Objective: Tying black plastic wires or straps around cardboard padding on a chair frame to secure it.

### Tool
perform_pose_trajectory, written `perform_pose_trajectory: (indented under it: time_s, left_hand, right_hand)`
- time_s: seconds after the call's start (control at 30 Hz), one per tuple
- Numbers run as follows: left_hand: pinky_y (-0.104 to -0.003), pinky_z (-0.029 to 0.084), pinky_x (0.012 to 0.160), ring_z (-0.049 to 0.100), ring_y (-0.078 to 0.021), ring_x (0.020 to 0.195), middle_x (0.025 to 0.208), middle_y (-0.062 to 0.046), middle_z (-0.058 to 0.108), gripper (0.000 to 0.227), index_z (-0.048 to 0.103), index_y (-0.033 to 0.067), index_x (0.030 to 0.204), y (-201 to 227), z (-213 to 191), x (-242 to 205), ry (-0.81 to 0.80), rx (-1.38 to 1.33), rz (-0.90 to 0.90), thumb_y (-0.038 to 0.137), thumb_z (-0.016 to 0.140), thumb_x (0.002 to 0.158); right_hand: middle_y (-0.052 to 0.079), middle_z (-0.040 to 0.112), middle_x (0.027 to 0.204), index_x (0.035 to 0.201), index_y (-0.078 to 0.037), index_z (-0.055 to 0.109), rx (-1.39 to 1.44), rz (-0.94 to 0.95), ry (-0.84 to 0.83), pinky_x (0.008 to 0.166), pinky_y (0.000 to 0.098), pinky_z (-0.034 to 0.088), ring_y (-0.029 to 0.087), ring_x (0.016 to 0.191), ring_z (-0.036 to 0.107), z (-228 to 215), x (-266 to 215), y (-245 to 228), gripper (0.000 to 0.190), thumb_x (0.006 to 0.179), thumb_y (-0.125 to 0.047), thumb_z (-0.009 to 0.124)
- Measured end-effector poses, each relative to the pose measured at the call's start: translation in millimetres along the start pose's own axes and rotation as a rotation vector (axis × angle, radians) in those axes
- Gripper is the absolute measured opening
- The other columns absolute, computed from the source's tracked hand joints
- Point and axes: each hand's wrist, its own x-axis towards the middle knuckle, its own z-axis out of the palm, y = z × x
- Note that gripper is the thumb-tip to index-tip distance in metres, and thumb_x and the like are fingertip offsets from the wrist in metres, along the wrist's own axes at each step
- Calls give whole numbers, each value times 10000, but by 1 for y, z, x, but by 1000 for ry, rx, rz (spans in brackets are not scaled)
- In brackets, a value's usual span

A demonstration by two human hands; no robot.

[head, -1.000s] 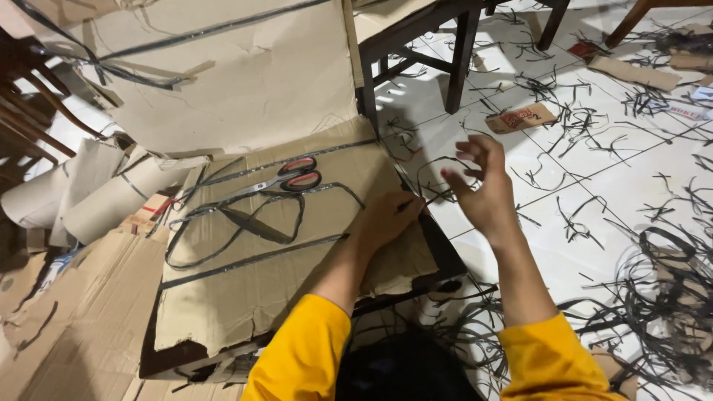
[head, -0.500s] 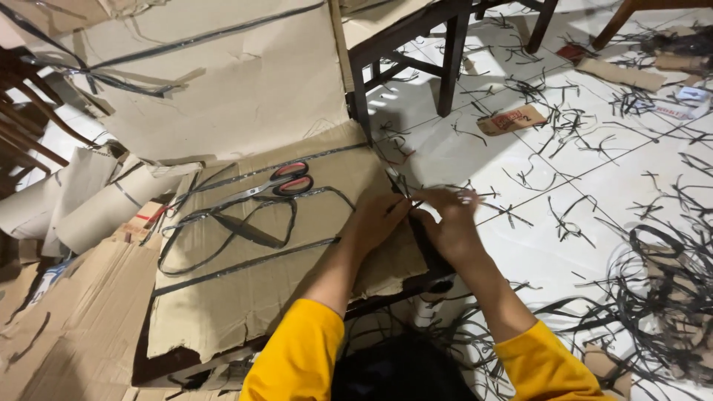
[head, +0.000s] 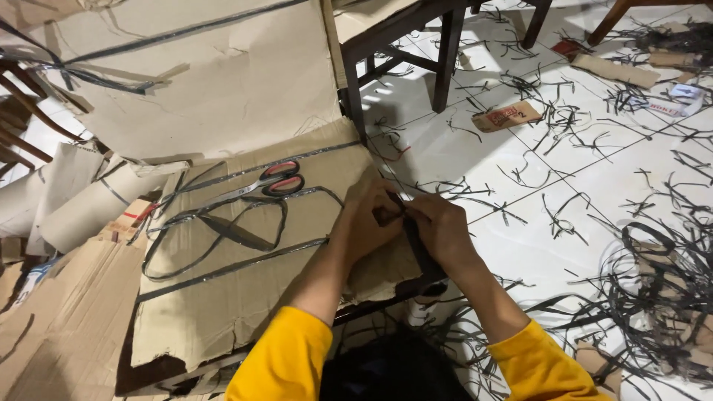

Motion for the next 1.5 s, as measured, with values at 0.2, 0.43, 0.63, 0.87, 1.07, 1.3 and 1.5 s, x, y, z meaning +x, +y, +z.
perform_pose_trajectory:
  time_s: [0.2, 0.43, 0.63, 0.87, 1.07, 1.3, 1.5]
  left_hand:
    - [-459, 560, 984, 738, -319, 916, 915, -65, 780, 418, 583, 253, 1151, -7, -4, 0, 39, 359, 124, 362, 724, 773]
    - [-500, 586, 865, 738, -364, 864, 862, -119, 759, 341, 607, 283, 1105, -13, 3, 2, 130, 343, -25, 419, 702, 807]
    - [-529, 592, 831, 741, -402, 885, 882, -180, 764, 260, 656, 206, 1056, -14, 3, 5, 171, 192, 2, 284, 730, 819]
    - [-409, 603, 862, 762, -267, 918, 928, -60, 795, 104, 773, 205, 962, -16, 3, 7, 185, 23, 87, 149, 737, 882]
    - [-449, 602, 886, 739, -326, 996, 997, -98, 791, 157, 803, 165, 987, -14, 2, 1, 103, -38, 132, 158, 764, 835]
    - [-457, 610, 883, 737, -320, 1003, 1010, -117, 787, 124, 791, 94, 995, 25, -18, -8, 38, 102, 56, 154, 724, 910]
    - [-492, 553, 941, 663, -371, 1098, 1143, -76, 695, 161, 721, 164, 1043, 21, -36, -14, -94, 392, 69, 236, 613, 947]
  right_hand:
    - [147, 757, 928, 1011, -96, 773, -2, 60, -132, 829, 456, 596, 373, 965, 715, -6, 2, -10, 139, 902, -54, 698]
    - [96, 749, 926, 953, -118, 780, 111, 169, -56, 846, 408, 597, 321, 982, 727, -2, -1, -4, 133, 856, -41, 734]
    - [85, 783, 935, 960, -133, 816, 305, 422, -65, 846, 318, 618, 268, 960, 749, -6, 0, -15, 179, 818, -33, 772]
    - [104, 754, 988, 1314, -121, 624, 631, 548, -128, 954, 366, 566, 189, 977, 695, 5, -3, 7, 487, 849, 15, 681]
    - [95, 724, 954, 1363, -38, 554, 812, 545, -91, 916, 331, 565, 174, 911, 712, 8, -14, 17, 495, 882, 72, 587]
    - [87, 730, 904, 1173, -114, 708, 521, 512, -42, 787, 310, 576, 162, 880, 712, -4, -4, -3, 304, 902, 13, 656]
    - [24, 595, 539, 1254, -226, 586, -240, 109, -6, 575, 421, 518, 286, 523, 663, 10, 13, 35, 228, 1074, -366, 578]
